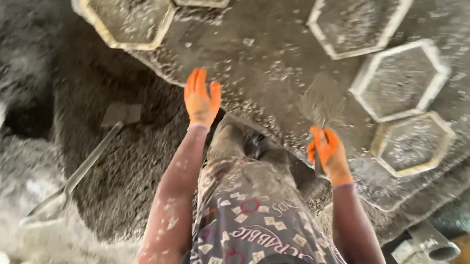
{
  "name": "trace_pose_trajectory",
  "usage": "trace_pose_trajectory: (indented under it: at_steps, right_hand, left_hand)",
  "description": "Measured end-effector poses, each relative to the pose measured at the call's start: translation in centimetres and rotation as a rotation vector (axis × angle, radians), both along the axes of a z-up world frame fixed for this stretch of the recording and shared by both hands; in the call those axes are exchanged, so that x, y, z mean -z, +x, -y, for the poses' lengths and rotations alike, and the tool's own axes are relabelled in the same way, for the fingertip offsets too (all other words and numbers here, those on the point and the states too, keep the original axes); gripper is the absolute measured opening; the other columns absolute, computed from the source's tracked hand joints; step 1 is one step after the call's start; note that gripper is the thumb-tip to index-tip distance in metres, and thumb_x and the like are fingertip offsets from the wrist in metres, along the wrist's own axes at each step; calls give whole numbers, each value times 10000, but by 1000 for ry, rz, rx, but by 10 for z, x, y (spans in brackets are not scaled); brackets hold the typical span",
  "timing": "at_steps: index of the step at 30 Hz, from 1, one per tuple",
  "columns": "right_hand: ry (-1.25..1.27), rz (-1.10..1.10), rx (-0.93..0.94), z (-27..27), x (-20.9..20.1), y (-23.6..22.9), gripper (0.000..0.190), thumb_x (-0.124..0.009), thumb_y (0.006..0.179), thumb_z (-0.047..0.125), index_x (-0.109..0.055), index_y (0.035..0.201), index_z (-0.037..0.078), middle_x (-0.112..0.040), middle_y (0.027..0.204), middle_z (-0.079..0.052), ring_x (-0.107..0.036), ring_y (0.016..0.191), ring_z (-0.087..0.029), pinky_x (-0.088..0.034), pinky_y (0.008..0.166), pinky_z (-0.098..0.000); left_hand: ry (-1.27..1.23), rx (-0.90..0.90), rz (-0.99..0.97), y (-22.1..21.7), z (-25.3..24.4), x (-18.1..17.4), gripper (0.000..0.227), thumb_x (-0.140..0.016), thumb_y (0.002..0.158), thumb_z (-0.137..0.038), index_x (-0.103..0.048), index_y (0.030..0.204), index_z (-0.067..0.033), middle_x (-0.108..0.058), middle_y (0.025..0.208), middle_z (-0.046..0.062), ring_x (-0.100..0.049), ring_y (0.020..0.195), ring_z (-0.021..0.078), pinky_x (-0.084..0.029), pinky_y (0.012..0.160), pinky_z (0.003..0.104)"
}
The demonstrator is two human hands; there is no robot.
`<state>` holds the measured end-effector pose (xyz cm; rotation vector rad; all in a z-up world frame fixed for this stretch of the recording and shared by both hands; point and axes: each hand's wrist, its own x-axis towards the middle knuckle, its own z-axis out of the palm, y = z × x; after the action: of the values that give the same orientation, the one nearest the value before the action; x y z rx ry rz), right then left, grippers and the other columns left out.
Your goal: Filling hexagonal molds with concrete and smoothing the surface with a trowel.
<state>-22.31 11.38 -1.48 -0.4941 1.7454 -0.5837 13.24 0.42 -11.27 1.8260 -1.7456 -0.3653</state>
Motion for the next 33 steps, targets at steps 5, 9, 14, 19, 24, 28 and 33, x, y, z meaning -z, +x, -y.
trace_pose_trajectory:
  at_steps: [5,9,14,19,24,28,33]
  right_hand:
    - [118,150,-78,-57,67,20,386,-639,999,373,-597,1028,-9,-616,702,-102,-551,507,-152,-424,455,-309]
    - [151,172,-23,-43,86,52,380,-651,932,374,-551,1218,144,-619,695,-86,-557,502,-141,-448,451,-306]
    - [138,254,-236,7,72,112,425,-613,987,430,-634,1145,36,-578,706,-37,-532,552,-106,-451,498,-280]
    - [46,282,-391,84,64,179,390,-556,1021,396,-575,1052,7,-603,671,-74,-574,515,-152,-453,471,-328]
    - [22,294,-454,132,74,197,381,-550,1002,389,-629,1070,22,-648,686,-66,-604,516,-147,-494,471,-328]
    - [-87,421,-343,124,25,161,405,-551,1009,407,-647,1142,37,-629,671,-69,-565,497,-144,-467,459,-320]
    - [-215,383,-231,105,-61,104,401,-573,1014,389,-648,1226,58,-615,684,-54,-549,521,-122,-460,481,-293]
  left_hand:
    - [74,101,94,0,18,27,513,-636,1006,-335,-542,1422,-50,-522,1510,201,-476,1391,461,-376,1170,562]
    - [19,190,201,-4,17,49,524,-609,1019,-379,-529,1456,-102,-483,1554,171,-424,1440,468,-324,1188,596]
    - [51,216,189,-13,16,47,498,-570,1038,-406,-550,1454,-133,-460,1586,107,-419,1476,432,-331,1228,574]
    - [46,272,106,-9,21,48,497,-569,1047,-384,-559,1449,-93,-482,1571,127,-461,1454,417,-357,1223,549]
    - [-161,298,11,6,59,51,394,-619,1013,-246,-582,1376,-97,-538,1495,142,-481,1404,441,-409,1204,506]
    - [-110,311,-469,-16,69,-57,332,-567,1085,-137,-570,1404,-46,-537,1516,144,-494,1448,355,-421,1226,446]
    - [-19,283,-936,-21,35,-103,405,-493,1112,-167,-496,1477,9,-463,1583,155,-469,1440,255,-413,1086,351]
